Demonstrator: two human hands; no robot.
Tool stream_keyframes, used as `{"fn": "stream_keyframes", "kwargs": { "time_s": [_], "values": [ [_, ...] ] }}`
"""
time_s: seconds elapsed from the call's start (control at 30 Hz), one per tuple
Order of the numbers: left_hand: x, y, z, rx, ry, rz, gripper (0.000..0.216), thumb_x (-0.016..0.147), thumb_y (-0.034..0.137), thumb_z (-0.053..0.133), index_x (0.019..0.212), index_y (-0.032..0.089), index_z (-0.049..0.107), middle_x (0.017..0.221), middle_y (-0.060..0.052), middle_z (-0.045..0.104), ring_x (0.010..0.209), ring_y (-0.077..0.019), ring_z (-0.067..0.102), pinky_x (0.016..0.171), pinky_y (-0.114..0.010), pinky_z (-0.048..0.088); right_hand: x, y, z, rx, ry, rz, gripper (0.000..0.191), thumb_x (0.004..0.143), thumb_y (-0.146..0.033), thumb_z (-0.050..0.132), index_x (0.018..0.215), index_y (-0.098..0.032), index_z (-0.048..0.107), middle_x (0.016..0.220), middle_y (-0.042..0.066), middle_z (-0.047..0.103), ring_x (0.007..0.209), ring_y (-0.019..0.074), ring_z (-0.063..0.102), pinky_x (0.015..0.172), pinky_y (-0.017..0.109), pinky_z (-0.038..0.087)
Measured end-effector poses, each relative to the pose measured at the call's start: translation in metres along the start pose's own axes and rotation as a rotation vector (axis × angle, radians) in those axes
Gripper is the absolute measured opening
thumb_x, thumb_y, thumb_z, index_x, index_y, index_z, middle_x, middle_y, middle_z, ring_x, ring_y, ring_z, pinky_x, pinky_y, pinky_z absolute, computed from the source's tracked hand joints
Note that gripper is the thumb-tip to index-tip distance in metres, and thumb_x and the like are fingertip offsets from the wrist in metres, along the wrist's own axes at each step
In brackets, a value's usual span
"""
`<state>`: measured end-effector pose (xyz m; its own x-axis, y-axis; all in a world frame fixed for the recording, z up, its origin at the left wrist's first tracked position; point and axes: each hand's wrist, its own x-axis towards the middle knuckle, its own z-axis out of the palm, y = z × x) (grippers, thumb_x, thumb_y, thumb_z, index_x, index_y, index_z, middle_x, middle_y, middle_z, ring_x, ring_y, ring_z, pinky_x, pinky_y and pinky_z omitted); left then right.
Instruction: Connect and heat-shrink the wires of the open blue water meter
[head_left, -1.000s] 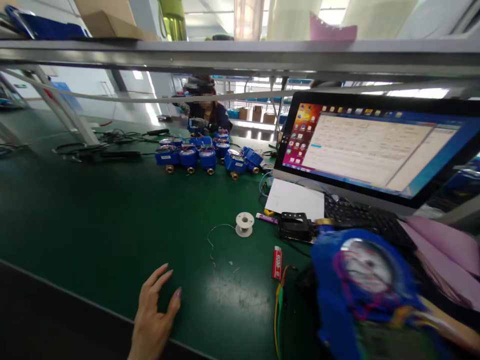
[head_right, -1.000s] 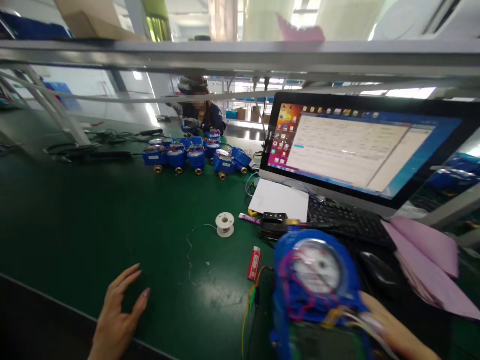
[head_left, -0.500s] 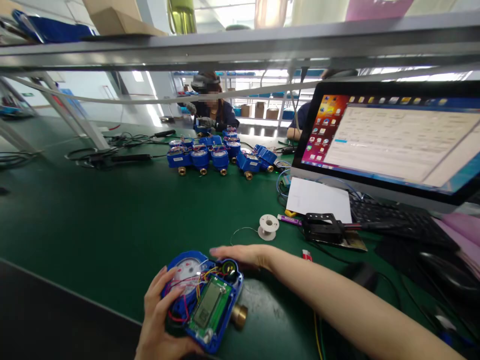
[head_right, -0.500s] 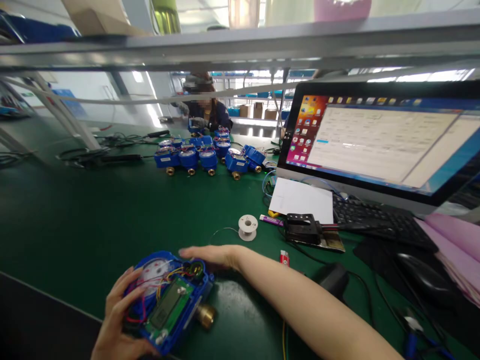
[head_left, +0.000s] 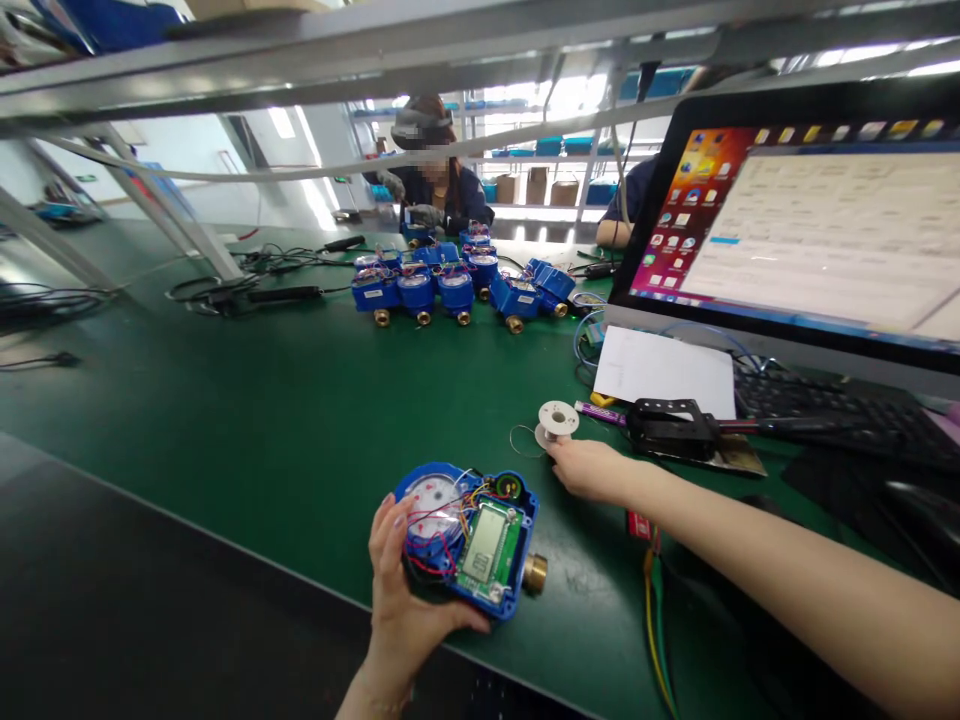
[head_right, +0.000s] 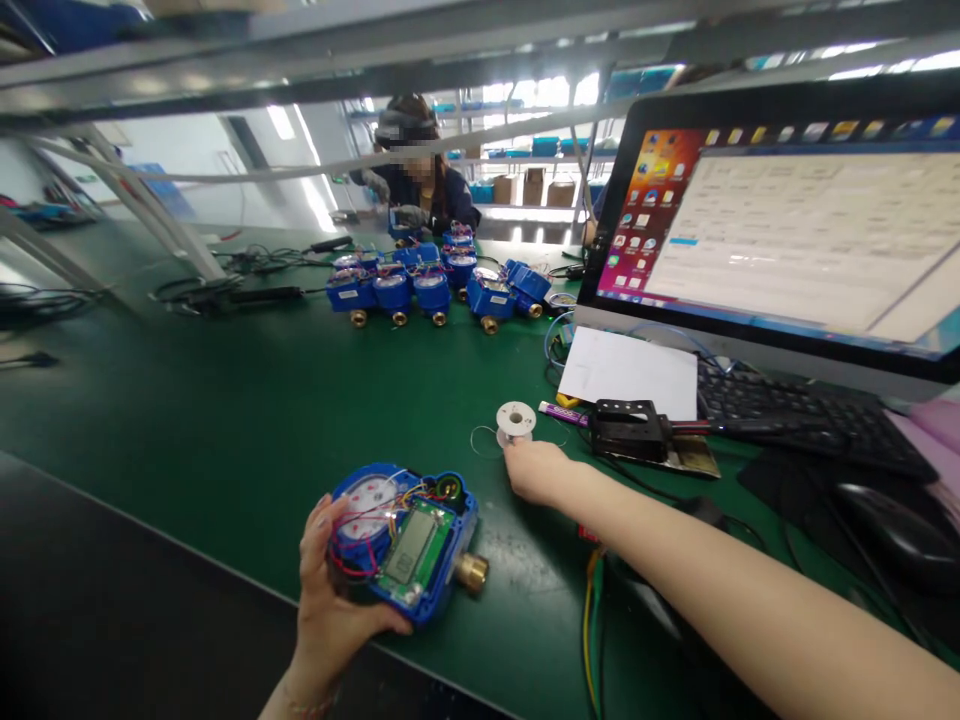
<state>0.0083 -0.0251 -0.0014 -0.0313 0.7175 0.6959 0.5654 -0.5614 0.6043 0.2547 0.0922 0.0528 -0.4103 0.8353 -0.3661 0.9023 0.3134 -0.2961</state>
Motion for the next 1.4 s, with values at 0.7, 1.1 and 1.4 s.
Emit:
{"fn": "stream_keyframes", "kwargs": {
  "time_s": [0.7, 1.1, 1.4],
  "values": [
    [0.006, 0.080, 0.016, -0.053, -0.018, -0.210, 0.072, 0.066, 0.065, 0.059, 0.123, 0.024, 0.042, 0.125, -0.011, 0.042, 0.122, -0.0311, 0.035, 0.104, -0.050, 0.028, -0.098, 0.006, -0.006, 0.580, 0.374, -0.264, 0.029, 0.086, -0.034, 0.043, 0.106, -0.019, 0.057, 0.107, 0.006, 0.058, 0.099, 0.0191, 0.053, 0.089, 0.037, 0.042],
    [-0.003, 0.093, 0.048, -0.357, -0.111, -0.334, 0.095, 0.062, 0.065, 0.065, 0.135, 0.024, 0.019, 0.138, -0.014, 0.024, 0.128, -0.0338, 0.027, 0.106, -0.049, 0.027, -0.111, -0.018, 0.049, 0.791, 0.429, -0.139, 0.040, 0.089, -0.044, 0.035, 0.121, -0.021, 0.041, 0.120, 0.007, 0.052, 0.110, 0.0197, 0.049, 0.096, 0.039, 0.038],
    [0.039, 0.050, 0.018, -0.791, -0.292, -0.442, 0.077, 0.068, 0.073, 0.050, 0.123, 0.019, 0.042, 0.113, -0.010, 0.051, 0.109, -0.0261, 0.047, 0.097, -0.038, 0.039, -0.145, -0.051, 0.068, 0.714, 0.466, -0.076, 0.030, 0.084, -0.036, 0.041, 0.108, -0.021, 0.049, 0.101, 0.007, 0.058, 0.094, 0.0225, 0.054, 0.082, 0.039, 0.043]
  ]
}}
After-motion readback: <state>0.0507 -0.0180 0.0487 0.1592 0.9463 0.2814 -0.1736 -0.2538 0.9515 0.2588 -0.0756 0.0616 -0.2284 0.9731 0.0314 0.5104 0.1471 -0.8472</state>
